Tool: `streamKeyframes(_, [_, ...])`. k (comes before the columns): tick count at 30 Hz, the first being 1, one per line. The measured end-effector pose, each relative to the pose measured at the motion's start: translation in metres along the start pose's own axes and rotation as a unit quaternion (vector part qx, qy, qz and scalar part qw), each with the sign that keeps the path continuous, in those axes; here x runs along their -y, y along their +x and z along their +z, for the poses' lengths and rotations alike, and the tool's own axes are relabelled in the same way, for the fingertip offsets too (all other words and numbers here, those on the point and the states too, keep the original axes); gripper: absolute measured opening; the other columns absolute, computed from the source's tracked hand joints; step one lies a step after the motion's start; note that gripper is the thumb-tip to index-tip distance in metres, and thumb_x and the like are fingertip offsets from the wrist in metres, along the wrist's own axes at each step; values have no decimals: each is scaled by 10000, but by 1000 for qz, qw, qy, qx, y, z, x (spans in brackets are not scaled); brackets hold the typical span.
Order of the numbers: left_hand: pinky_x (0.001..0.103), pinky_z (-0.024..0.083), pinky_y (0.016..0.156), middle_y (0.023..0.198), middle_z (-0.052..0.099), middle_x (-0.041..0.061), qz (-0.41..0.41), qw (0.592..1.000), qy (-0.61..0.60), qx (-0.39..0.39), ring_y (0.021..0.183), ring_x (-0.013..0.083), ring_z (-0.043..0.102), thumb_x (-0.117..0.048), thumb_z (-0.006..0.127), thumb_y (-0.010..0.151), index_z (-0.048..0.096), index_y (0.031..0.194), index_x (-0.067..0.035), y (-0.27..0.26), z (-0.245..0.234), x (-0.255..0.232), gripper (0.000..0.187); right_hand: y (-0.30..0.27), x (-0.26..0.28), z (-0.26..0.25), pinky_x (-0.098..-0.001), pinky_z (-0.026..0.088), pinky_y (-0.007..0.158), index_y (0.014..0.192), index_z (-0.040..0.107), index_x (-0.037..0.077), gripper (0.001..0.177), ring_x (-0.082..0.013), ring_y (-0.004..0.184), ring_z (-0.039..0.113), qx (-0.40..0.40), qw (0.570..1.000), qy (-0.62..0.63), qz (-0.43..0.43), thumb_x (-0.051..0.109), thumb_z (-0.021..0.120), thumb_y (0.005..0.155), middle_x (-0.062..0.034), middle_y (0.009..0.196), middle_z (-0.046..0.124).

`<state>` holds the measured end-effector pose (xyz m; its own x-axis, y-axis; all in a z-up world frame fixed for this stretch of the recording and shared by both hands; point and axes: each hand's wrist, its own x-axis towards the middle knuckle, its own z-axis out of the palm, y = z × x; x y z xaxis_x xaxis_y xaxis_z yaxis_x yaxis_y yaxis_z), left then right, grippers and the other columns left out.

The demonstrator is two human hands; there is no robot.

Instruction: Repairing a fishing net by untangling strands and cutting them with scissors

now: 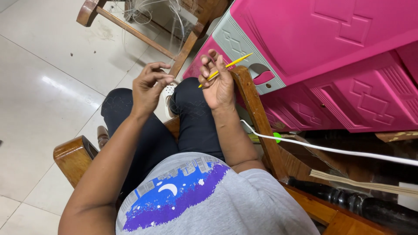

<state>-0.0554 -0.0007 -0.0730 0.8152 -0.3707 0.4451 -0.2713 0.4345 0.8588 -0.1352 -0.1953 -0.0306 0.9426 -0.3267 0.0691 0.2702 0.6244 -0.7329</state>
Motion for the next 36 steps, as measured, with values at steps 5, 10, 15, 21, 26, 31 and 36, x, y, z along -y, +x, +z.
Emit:
streamKeyframes(5, [318,512,901,1142,697,161,-22,999,-30,-26,957,180,636,-60,813,941,788,1008,-40,2,-15,6,74,1,16,-11,-171,414,560,1354,496,115,368,-84,810,547,3,1000,-18,-23,390,482,1110,-57,1114,581])
streamKeyframes(10, [309,508,953,1149,695,153,-52,996,-64,-44,1037,177,658,-88,805,962,770,1028,-26,2,-20,18,97,-1,25,-22,-210,403,619,1298,540,142,239,-132,859,540,-12,998,-24,-64,285,495,1113,-74,1140,563])
streamKeyframes(15, [205,496,804,1159,700,131,-80,988,-114,-66,942,92,620,-84,780,973,756,1020,-41,3,-25,19,68,2,20,-27,-336,493,910,1236,598,148,171,-221,1136,642,-16,988,-22,-149,235,523,1109,-121,1270,633])
streamKeyframes(21, [208,482,746,1158,723,99,-118,980,-136,-80,901,100,602,-87,755,968,751,943,-114,4,-34,26,38,0,31,-28,-451,467,1145,1297,612,146,204,-283,1331,587,9,985,69,-158,162,602,1094,-157,1398,607])
streamKeyframes(26, [205,480,741,1145,733,96,-130,973,-163,-99,864,95,593,-98,779,949,763,955,-121,8,-41,34,29,5,44,-44,-463,411,1257,1388,587,177,286,-273,1420,523,46,974,125,-185,154,592,1103,-144,1490,547])
streamKeyframes(31, [213,469,705,1134,731,117,-116,979,-139,-96,812,98,579,-105,765,959,758,938,-97,9,-45,31,24,7,65,-56,-427,465,1249,1372,594,197,298,-234,1404,553,51,968,109,-221,183,622,1075,-110,1459,595])
streamKeyframes(36, [211,485,706,1134,753,98,-111,978,-146,-101,896,106,642,-108,772,952,770,934,-117,9,-46,28,21,5,81,-72,-412,403,1312,1408,590,220,315,-193,1438,530,53,964,118,-231,184,569,1095,-79,1491,583])
